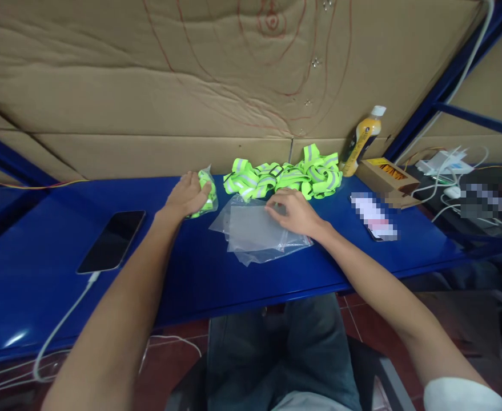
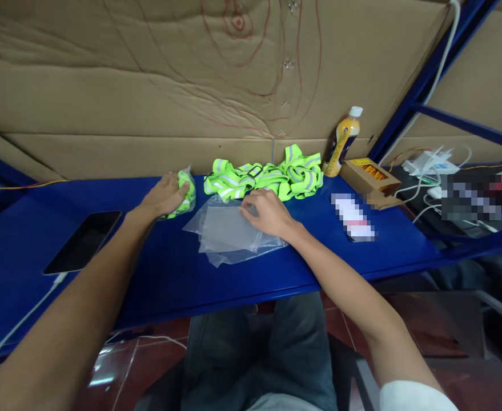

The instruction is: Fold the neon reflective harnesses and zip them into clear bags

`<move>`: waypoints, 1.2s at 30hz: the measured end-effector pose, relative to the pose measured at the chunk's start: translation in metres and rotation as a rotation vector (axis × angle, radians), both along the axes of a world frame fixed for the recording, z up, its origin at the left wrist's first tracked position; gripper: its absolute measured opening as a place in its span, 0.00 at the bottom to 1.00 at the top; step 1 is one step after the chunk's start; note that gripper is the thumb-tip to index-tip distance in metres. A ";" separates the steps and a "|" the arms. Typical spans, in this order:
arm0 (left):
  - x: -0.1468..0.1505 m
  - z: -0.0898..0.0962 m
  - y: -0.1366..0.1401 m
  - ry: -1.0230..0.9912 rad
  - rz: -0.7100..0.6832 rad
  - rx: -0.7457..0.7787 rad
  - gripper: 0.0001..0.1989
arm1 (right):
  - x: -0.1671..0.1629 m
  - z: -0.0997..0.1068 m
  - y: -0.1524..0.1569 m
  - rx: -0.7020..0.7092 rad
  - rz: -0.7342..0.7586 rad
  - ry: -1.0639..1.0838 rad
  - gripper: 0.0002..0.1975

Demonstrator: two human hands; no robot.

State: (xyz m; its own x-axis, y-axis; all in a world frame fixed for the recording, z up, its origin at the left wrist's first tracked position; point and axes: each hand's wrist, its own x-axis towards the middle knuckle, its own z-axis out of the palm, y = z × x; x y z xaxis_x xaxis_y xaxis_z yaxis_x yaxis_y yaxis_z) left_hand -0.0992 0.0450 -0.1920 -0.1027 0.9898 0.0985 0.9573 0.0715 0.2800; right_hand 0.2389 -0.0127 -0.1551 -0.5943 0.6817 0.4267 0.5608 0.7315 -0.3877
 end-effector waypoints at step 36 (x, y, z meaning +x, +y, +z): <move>0.025 0.023 -0.014 0.082 -0.050 0.323 0.36 | -0.004 -0.002 -0.011 -0.027 0.022 -0.340 0.12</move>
State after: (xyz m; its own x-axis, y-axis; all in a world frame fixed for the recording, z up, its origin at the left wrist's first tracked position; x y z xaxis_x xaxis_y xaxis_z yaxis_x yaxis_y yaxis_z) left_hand -0.0744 0.0310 -0.1690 -0.0338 0.9095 0.4143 0.9777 -0.0558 0.2023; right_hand 0.2344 -0.0236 -0.1570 -0.7137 0.6760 0.1837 0.6458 0.7365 -0.2012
